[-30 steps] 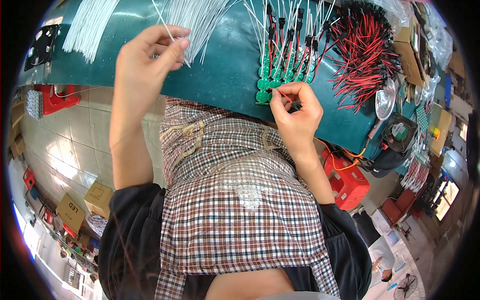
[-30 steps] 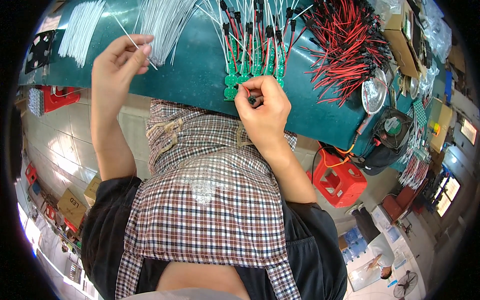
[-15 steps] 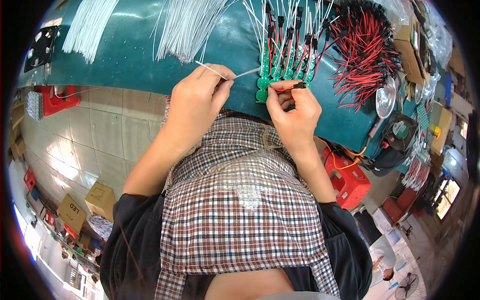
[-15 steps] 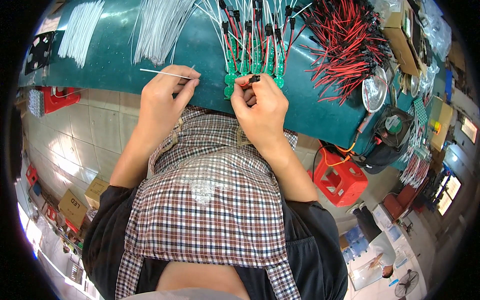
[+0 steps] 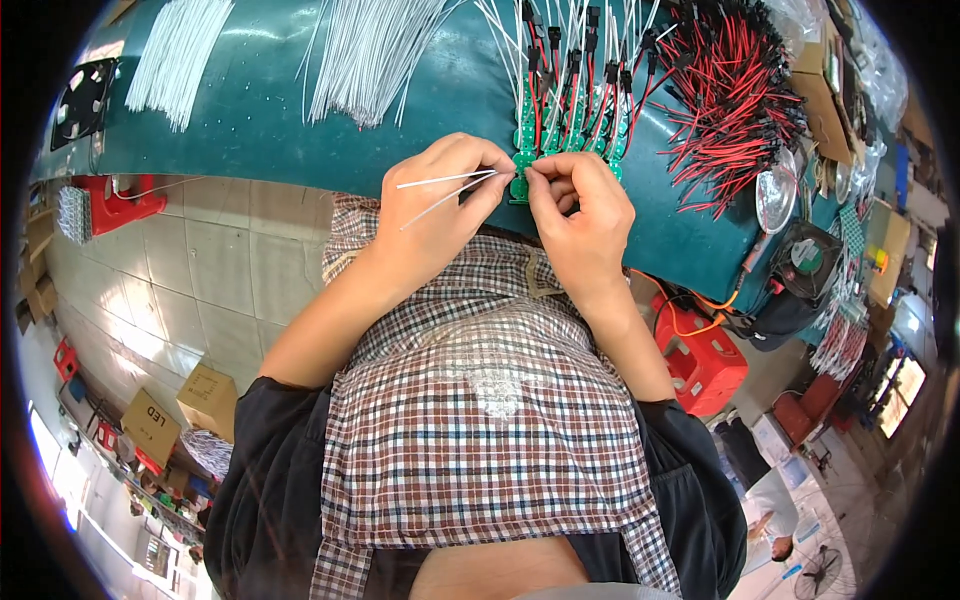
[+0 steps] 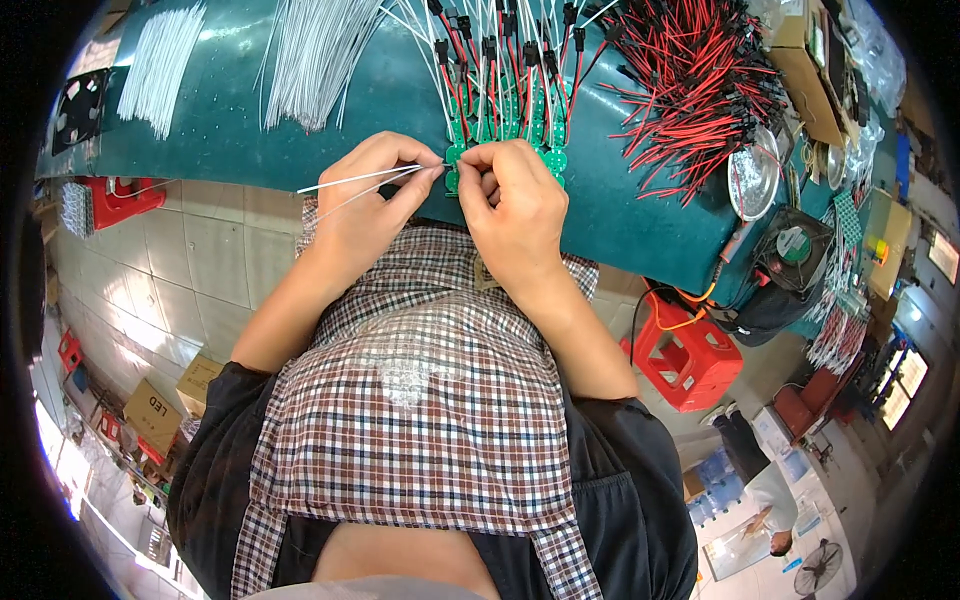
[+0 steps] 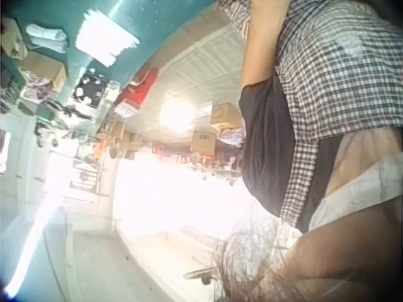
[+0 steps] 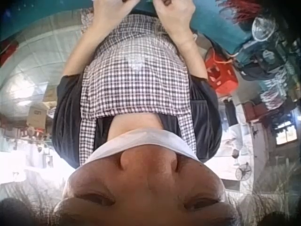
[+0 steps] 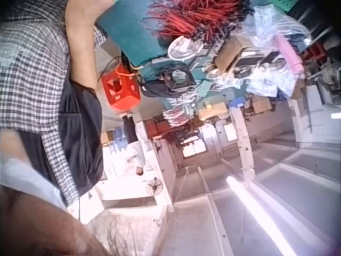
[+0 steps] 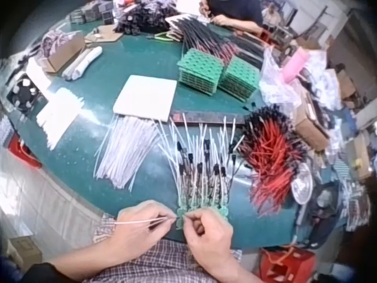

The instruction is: The recorder is assembling wires onto LED circuit boards and securing them at a factory workbench.

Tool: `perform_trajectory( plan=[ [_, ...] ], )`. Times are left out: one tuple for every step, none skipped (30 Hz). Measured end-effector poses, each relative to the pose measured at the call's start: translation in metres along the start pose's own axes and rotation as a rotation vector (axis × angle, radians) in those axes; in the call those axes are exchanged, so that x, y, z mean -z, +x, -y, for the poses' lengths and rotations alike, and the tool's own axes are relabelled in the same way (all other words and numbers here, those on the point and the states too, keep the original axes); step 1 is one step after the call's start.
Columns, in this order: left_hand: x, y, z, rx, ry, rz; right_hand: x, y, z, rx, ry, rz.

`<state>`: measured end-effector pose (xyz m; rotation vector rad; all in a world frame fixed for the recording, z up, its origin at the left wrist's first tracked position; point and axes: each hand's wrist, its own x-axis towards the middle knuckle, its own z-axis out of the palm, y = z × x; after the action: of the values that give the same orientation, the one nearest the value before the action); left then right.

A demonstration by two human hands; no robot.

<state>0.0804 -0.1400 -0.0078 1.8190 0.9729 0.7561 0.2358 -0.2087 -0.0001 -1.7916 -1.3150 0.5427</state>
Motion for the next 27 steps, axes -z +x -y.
perform_trajectory(
  plan=[
    [0.0,0.001,0.0,-0.002,0.004,0.001,0.0,0.001,0.0,0.018,-0.005,0.004],
    [0.0,0.001,-0.001,-0.003,0.005,0.003,0.001,0.001,0.0,0.017,-0.004,0.002],
    [0.0,0.002,-0.001,0.006,0.011,0.004,0.001,0.001,0.001,0.021,0.008,0.002],
    [0.0,0.001,-0.001,0.018,0.019,0.003,0.002,0.001,0.002,0.026,0.021,0.005],
    [0.0,0.001,-0.001,0.018,0.023,0.004,0.004,0.001,0.003,0.026,0.025,0.005],
    [0.001,0.001,0.0,0.005,0.033,-0.002,0.007,0.001,0.005,0.02,0.039,-0.008],
    [0.001,0.001,0.0,-0.006,0.039,-0.007,0.01,0.002,0.005,0.012,0.049,-0.02],
    [0.001,0.001,0.001,-0.006,0.04,-0.006,0.014,0.003,0.004,0.011,0.05,-0.021],
    [0.001,0.001,0.001,-0.004,0.038,-0.01,0.018,0.004,0.002,0.015,0.041,-0.06],
    [0.0,0.001,0.001,-0.001,0.033,-0.014,0.023,0.005,-0.001,0.018,0.03,-0.097],
    [0.0,0.001,0.0,0.0,0.034,-0.013,0.028,0.007,-0.006,0.025,0.004,-0.133],
    [0.0,0.001,0.0,0.006,0.031,-0.02,0.032,0.008,-0.011,-0.003,0.019,-0.16],
    [-0.001,0.001,-0.001,0.012,0.026,-0.026,0.038,0.01,-0.017,-0.023,0.011,-0.192],
    [-0.001,0.001,0.0,0.012,0.026,-0.024,0.043,0.012,-0.023,-0.043,0.005,-0.225],
    [-0.002,0.001,0.001,0.004,0.034,-0.022,0.049,0.014,-0.029,-0.059,-0.024,-0.257],
    [-0.001,0.0,0.001,-0.004,0.041,-0.022,0.055,0.017,-0.034,-0.074,-0.052,-0.288],
    [-0.001,0.001,0.001,-0.004,0.041,-0.021,0.061,0.021,-0.039,-0.093,-0.077,-0.325],
    [-0.001,0.001,0.0,-0.005,0.042,-0.014,0.068,0.024,-0.04,-0.156,-0.168,-0.344],
    [0.0,0.001,-0.001,-0.006,0.045,-0.009,0.075,0.028,-0.045,-0.189,-0.283,-0.354],
    [-0.001,0.0,-0.001,-0.006,0.048,-0.01,0.08,0.032,-0.051,-0.222,-0.398,-0.363],
    [-0.001,-0.001,-0.002,-0.012,0.04,-0.012,0.083,0.033,-0.055,-0.249,-0.515,-0.359],
    [-0.002,-0.001,-0.002,-0.018,0.031,-0.012,0.085,0.035,-0.056,-0.25,-0.514,-0.36],
    [-0.003,-0.001,-0.003,-0.018,0.031,-0.011,0.087,0.036,-0.056,-0.312,-0.529,-0.318],
    [-0.005,-0.002,-0.003,-0.015,0.037,-0.013,0.089,0.036,-0.057,-0.375,-0.544,-0.275],
    [-0.006,-0.002,-0.004,-0.014,0.045,-0.013,0.089,0.037,-0.058,-0.376,-0.542,-0.276],
    [-0.007,-0.003,-0.005,-0.015,0.045,-0.013,0.089,0.036,-0.061,-0.375,-0.533,-0.272],
    [-0.01,-0.004,-0.006,-0.01,0.055,-0.021,0.09,0.035,-0.063,-0.374,-0.526,-0.267]
  ],
)
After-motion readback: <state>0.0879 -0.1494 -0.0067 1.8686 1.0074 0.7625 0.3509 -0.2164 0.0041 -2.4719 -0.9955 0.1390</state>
